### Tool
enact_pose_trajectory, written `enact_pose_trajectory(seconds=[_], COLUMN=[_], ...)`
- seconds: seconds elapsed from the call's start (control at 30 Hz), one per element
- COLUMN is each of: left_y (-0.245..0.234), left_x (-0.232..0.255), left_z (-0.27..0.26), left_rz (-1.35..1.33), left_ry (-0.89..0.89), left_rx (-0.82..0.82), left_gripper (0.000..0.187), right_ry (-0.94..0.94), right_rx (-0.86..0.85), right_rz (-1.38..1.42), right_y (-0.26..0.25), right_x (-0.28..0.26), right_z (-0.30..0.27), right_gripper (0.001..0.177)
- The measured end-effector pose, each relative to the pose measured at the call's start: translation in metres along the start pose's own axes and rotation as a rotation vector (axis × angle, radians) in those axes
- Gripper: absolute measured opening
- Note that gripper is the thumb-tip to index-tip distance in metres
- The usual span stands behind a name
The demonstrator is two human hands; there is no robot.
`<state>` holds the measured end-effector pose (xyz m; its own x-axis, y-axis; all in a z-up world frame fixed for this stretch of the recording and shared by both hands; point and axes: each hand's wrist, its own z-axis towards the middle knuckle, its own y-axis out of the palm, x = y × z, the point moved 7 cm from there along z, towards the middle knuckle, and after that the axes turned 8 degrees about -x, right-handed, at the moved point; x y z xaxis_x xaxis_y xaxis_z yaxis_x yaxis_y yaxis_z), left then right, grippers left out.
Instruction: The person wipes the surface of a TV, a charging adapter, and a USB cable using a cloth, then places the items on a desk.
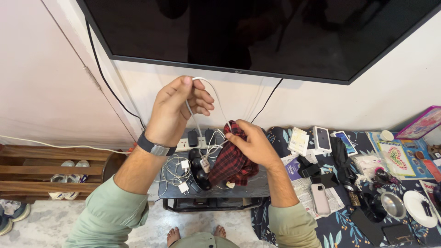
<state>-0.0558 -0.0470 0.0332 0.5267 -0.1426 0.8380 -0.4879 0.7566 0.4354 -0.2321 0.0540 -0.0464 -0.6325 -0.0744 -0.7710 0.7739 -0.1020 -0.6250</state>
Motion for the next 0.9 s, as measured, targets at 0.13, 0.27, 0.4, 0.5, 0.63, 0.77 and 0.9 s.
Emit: enact_pose_trajectory(seconds=[0.13, 0.27, 0.4, 0.5, 0.63, 0.77, 0.9], left_y=[-0.01, -0.035, -0.021, -0.004, 0.024, 0.034, 0.031], left_x=[-0.009, -0.035, -0.049, -0.058, -0.061, -0.068, -0.059], left_z=[-0.004, -0.014, -0.016, -0.02, -0.015, -0.002, 0.005], left_rz=[0.316, 0.422, 0.536, 0.476, 0.379, 0.349, 0.406], left_ry=[-0.098, -0.414, -0.43, -0.444, -0.375, -0.427, -0.324], left_rx=[-0.12, -0.055, -0.268, -0.384, -0.453, -0.375, -0.31], left_gripper=[0.035, 0.028, 0.033, 0.037, 0.032, 0.029, 0.033], right_ry=[-0.023, 0.001, -0.033, -0.093, -0.18, -0.247, -0.108], right_rx=[0.046, 0.14, 0.332, 0.421, 0.42, 0.434, 0.425], right_rz=[0.039, 0.01, 0.092, -0.074, -0.146, -0.296, -0.321], right_y=[-0.011, -0.032, -0.052, -0.055, -0.047, -0.04, -0.032], right_x=[-0.002, -0.01, -0.026, -0.041, -0.054, -0.064, -0.053], right_z=[-0.005, -0.008, -0.011, -0.013, -0.012, -0.008, -0.006], right_gripper=[0.027, 0.025, 0.018, 0.018, 0.016, 0.022, 0.024])
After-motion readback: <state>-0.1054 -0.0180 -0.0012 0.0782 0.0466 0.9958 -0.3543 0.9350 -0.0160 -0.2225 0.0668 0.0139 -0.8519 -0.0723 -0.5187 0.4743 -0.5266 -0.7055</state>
